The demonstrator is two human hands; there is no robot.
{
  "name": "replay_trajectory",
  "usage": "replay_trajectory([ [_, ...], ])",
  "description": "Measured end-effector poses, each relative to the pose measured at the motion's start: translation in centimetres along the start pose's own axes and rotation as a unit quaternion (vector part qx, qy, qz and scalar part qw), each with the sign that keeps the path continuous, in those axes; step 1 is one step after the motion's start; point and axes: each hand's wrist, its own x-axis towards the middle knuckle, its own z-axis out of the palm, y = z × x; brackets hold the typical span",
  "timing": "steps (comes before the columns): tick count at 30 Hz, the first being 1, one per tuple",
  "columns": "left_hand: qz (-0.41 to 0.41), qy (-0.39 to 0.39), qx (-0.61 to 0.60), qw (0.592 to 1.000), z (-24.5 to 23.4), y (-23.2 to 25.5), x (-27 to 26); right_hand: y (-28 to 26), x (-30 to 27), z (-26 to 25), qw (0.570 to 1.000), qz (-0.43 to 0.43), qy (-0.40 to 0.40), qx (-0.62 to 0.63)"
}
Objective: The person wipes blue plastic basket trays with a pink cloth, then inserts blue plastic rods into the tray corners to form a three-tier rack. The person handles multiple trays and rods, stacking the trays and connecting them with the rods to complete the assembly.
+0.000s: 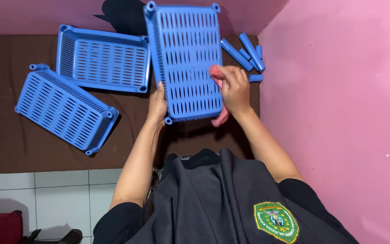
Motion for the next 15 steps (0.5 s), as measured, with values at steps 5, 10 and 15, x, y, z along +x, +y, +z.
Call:
replay_trajectory([
  [5,0.051,-0.003,0.069,0.996,1.1,-1.5,0.5,0.0,-0.5,1.2,0.98,-0.188,-0.06,0.04],
  [10,0.08,-0.024,0.175,0.981,1.9,-2.6,0.2,0.2,-0.1,2.6,0.997,-0.077,0.028,-0.011],
  [15,0.201,-0.003,0.324,0.924,2.5,-2.2,0.4,0.3,1.9,2.6,0.961,-0.254,-0.06,0.087],
])
